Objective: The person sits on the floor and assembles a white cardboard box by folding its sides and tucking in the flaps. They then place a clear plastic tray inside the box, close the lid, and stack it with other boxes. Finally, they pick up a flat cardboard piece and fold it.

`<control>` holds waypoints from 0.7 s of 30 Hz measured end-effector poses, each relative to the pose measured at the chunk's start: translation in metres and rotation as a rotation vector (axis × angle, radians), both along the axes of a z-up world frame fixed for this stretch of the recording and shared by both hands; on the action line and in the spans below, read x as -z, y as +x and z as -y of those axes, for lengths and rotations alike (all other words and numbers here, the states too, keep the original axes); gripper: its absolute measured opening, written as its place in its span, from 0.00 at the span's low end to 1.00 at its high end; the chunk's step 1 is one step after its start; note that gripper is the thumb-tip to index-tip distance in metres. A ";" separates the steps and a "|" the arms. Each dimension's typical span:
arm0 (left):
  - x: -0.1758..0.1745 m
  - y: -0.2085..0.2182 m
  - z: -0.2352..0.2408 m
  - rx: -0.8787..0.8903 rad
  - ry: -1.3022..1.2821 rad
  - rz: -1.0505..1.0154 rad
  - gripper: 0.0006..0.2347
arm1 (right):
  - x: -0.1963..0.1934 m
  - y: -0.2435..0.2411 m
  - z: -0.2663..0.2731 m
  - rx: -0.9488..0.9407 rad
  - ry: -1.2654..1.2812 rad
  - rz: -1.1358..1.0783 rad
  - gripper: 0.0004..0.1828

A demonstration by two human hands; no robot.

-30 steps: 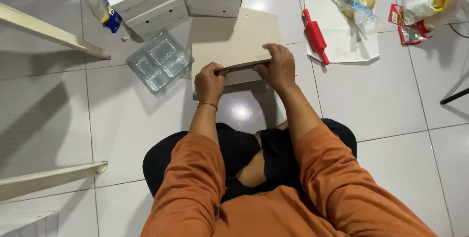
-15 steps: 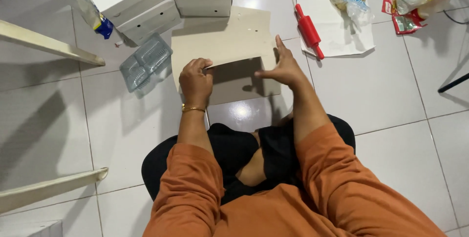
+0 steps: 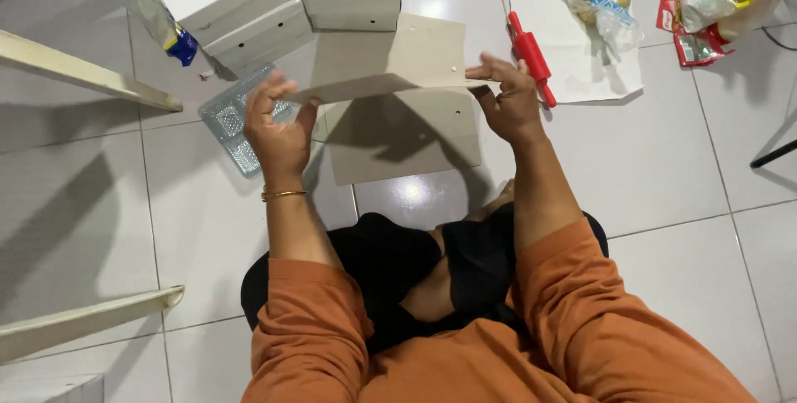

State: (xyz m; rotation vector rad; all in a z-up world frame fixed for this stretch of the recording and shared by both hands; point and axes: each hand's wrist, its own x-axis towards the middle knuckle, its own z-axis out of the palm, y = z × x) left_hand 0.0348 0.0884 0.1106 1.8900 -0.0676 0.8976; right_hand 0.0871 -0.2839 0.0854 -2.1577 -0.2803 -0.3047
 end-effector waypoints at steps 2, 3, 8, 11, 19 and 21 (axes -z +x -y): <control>0.009 0.000 0.016 -0.280 0.063 0.048 0.19 | -0.003 0.003 -0.015 0.045 0.078 0.163 0.06; 0.014 -0.001 0.024 -0.557 0.126 0.091 0.27 | -0.003 0.002 -0.022 0.091 0.155 0.320 0.04; 0.001 -0.025 0.111 0.042 -0.146 -0.105 0.30 | -0.053 -0.020 -0.070 0.046 0.445 0.213 0.06; 0.004 -0.028 0.136 0.173 -0.158 -0.176 0.40 | -0.032 -0.017 -0.076 -0.076 0.671 0.048 0.06; -0.015 -0.040 0.139 0.129 -0.222 -0.337 0.56 | 0.036 -0.003 -0.066 -0.432 0.986 -0.343 0.13; -0.019 -0.039 0.138 0.214 -0.374 -0.361 0.56 | 0.046 0.000 -0.062 -0.574 1.003 -0.441 0.17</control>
